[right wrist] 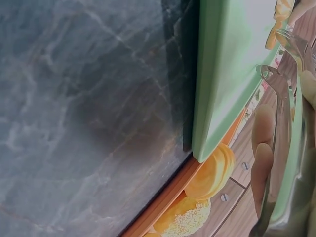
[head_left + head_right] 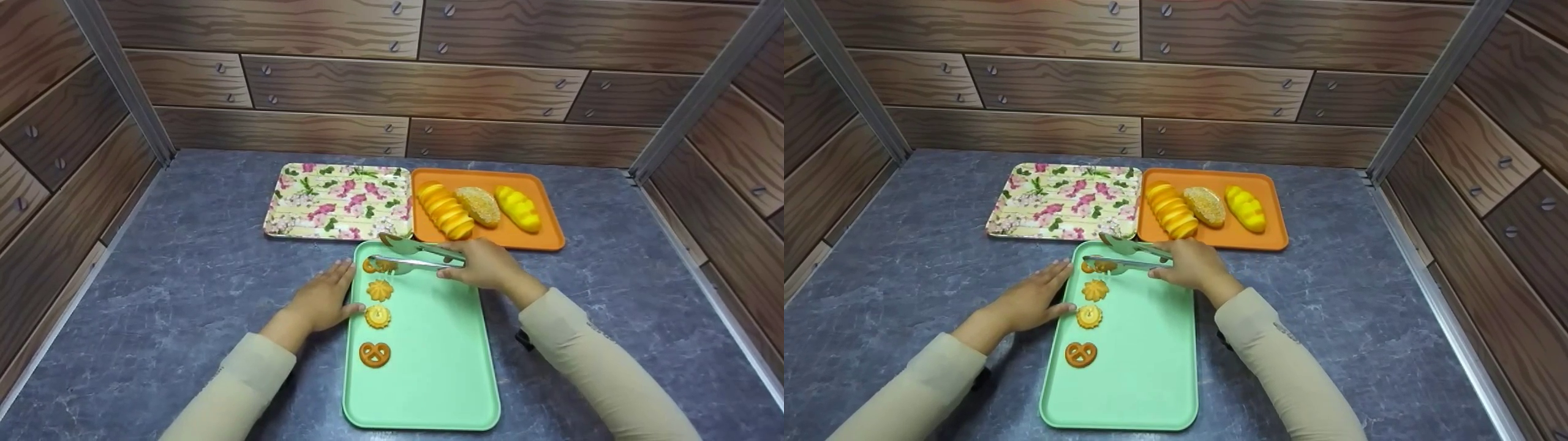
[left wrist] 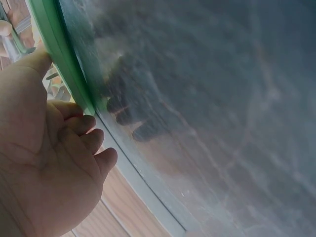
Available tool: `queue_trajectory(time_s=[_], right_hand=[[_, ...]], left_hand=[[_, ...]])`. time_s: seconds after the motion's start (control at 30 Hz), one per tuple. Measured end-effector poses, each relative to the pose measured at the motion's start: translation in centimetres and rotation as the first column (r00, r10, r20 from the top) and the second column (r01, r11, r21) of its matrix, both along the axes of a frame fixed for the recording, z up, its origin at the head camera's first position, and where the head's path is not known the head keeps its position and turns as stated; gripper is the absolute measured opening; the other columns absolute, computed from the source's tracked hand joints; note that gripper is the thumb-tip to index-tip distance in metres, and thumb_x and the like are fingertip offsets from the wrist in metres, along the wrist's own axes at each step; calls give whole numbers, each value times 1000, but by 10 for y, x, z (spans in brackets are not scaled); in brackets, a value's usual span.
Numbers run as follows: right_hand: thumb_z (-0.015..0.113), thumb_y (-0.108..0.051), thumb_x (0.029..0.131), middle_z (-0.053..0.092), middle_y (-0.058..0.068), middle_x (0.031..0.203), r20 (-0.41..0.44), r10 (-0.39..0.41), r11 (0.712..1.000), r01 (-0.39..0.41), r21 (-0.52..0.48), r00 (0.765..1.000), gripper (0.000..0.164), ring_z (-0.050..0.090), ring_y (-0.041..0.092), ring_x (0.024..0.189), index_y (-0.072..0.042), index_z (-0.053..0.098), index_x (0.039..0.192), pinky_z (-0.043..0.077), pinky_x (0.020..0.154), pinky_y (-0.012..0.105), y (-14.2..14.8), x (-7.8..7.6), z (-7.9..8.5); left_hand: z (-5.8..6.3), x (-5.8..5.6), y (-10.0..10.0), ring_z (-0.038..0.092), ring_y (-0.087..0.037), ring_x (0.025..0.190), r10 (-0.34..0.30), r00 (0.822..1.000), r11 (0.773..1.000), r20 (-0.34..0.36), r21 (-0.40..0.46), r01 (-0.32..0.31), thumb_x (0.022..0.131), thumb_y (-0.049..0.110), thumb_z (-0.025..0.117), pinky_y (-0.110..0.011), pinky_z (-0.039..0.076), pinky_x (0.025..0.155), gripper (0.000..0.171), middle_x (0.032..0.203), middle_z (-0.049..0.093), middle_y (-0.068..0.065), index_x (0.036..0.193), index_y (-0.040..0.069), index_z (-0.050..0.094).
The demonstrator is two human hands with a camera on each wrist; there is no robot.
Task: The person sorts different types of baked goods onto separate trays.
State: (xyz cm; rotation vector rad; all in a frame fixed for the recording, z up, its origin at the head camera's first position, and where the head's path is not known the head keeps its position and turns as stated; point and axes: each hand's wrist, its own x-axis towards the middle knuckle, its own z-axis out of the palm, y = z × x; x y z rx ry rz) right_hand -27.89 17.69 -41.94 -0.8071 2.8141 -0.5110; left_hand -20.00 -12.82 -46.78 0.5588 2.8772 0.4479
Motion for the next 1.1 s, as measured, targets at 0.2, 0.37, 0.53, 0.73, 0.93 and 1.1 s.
queue_trajectory(time_s=[0.2, 0.37, 0.53, 0.73, 0.93, 1.1], right_hand=[[72, -42, 84, 69, 1, 110, 8, 11, 1000, -11, 12, 1000, 56, 63, 17, 83, -18, 60, 132, 53, 75, 43, -4, -6, 4], [72, -42, 84, 66, 2, 118, 16, 12, 1000, -13, 16, 1000, 54, 63, 22, 91, -21, 61, 131, 52, 78, 45, -9, -8, 8], [72, -42, 84, 64, 2, 121, 25, 27, 999, -28, 19, 999, 54, 63, 24, 95, -21, 61, 132, 51, 80, 45, -14, -8, 10], [72, -44, 84, 64, 3, 121, 27, 28, 998, -29, 56, 999, 55, 63, 21, 91, -20, 60, 132, 52, 77, 43, -17, -9, 11], [72, -45, 83, 64, 4, 122, -6, 52, 996, -51, 70, 999, 56, 63, 23, 93, -21, 60, 132, 52, 77, 43, -19, -10, 10], [72, -45, 83, 64, 5, 122, -37, 67, 994, -63, 89, 997, 56, 63, 25, 97, -22, 60, 132, 52, 80, 45, -21, -11, 9]], left_hand=[[0, 0, 0, 16, -31, 142, 7, 1000, 1000, 6, 4, -7, 93, 52, 53, -47, 20, 113, 82, 156, 18, -13, 151, 3, 22], [0, 0, -1, 14, -30, 142, 3, 1000, 1000, 13, -1, -3, 93, 53, 51, -47, 19, 113, 83, 157, 16, -13, 151, 3, 20], [-1, -1, 0, 14, -30, 142, 0, 1000, 1000, 9, -4, 0, 93, 53, 51, -47, 18, 114, 83, 156, 16, -14, 151, 2, 20], [0, 0, 0, 14, -30, 142, 4, 1000, 1000, 19, 3, -4, 93, 52, 52, -47, 17, 114, 83, 157, 16, -14, 151, 3, 20], [1, 0, 0, 13, -30, 143, 3, 1000, 1000, 26, -7, -3, 94, 52, 51, -46, 17, 114, 83, 157, 15, -13, 152, 3, 19], [1, 0, 0, 13, -29, 143, 6, 999, 1000, 32, -6, -6, 94, 52, 51, -46, 16, 114, 82, 157, 14, -13, 152, 4, 18]])
